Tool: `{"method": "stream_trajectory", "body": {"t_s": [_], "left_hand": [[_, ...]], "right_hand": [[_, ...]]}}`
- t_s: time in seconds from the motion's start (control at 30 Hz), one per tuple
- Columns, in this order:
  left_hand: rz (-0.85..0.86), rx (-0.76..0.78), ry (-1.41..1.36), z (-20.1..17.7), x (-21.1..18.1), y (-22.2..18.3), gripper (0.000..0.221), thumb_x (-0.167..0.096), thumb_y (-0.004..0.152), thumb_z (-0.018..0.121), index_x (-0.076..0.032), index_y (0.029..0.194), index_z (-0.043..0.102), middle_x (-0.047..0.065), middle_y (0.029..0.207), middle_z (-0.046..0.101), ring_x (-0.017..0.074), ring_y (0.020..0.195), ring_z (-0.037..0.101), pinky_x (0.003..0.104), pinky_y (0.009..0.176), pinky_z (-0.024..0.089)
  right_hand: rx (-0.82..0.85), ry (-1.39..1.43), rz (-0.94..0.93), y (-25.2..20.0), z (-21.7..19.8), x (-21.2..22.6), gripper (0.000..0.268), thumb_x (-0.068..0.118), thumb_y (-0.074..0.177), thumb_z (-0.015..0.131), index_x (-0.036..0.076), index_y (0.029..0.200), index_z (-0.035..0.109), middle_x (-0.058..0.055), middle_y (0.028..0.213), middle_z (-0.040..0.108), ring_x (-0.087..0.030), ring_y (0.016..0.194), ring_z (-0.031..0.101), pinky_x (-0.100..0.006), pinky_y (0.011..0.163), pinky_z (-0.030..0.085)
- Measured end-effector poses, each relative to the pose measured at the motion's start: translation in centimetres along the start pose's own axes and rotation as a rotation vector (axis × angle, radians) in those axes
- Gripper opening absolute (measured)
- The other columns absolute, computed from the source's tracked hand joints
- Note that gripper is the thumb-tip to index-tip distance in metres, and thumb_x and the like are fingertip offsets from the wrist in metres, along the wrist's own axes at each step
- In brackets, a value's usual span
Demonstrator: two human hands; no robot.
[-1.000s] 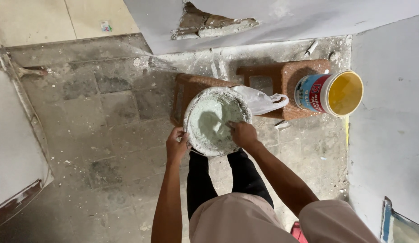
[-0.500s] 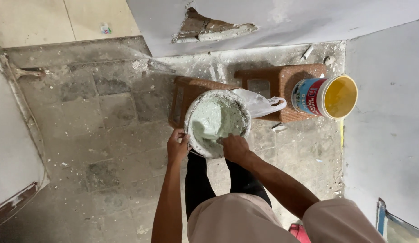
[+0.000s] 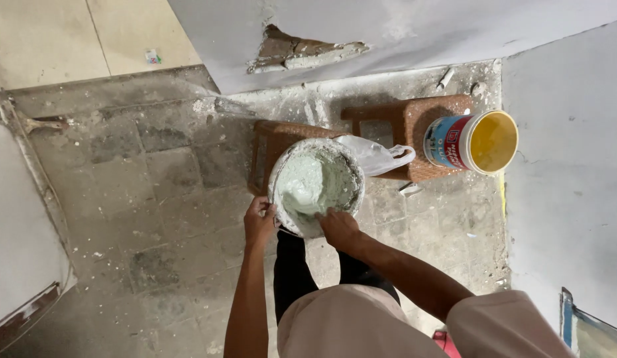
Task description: The person mixes putty inside a container using a putty knife, then applies and spreads the putty along the wall edge near a window with the putty knife.
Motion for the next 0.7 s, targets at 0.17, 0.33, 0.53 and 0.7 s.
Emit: {"method": "stream_trajectory", "body": {"t_s": [0.17,0.33,0.53,0.7], "left_hand": [[0.011,0.020,-0.067,0.1,2.2,1.0,0.021,-0.007,0.093,0.070,-0.003,0.112,0.064,0.008,0.096,0.070,0.0170,0.078,0.070,0.036,0.060,0.067],[0.000,0.030,-0.070,0.3,1.3,0.9,0.021,-0.007,0.093,0.070,-0.003,0.113,0.065,0.008,0.096,0.068,0.0176,0.078,0.070,0.036,0.061,0.067],[-0.016,0.036,-0.001,-0.1,0.8,0.6,0.020,-0.008,0.095,0.068,-0.003,0.115,0.065,0.009,0.099,0.070,0.0181,0.082,0.072,0.036,0.063,0.069],[0.101,-0.006,0.151,-0.5,2.3,1.6,0.023,-0.011,0.093,0.074,-0.005,0.114,0.068,0.009,0.101,0.075,0.0175,0.085,0.072,0.032,0.064,0.060]], "right_hand": [[-0.240,0.271,-0.009,-3.1,-1.4,-4.2,0.050,0.011,0.090,0.065,0.013,0.140,0.058,-0.020,0.104,0.069,-0.035,0.086,0.071,-0.045,0.074,0.058],[-0.392,0.924,0.067,-3.8,0.9,-9.8,0.041,0.020,0.100,0.064,0.006,0.139,0.059,-0.014,0.091,0.073,-0.025,0.073,0.065,-0.039,0.065,0.053],[-0.060,1.707,0.072,-5.5,4.3,-11.1,0.029,0.022,0.108,0.054,-0.003,0.118,0.065,-0.009,0.094,0.069,-0.015,0.078,0.065,-0.028,0.064,0.049],[0.175,1.995,0.167,-7.0,2.6,-8.7,0.025,0.014,0.098,0.050,0.002,0.119,0.059,-0.009,0.097,0.069,-0.018,0.079,0.066,-0.031,0.068,0.055]]}}
Point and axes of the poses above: each hand's wrist, its own y-axis towards the middle knuckle, its own z-axis out of the palm, x = y × z, the point moved 2 cm from there along y, towards the middle knuckle
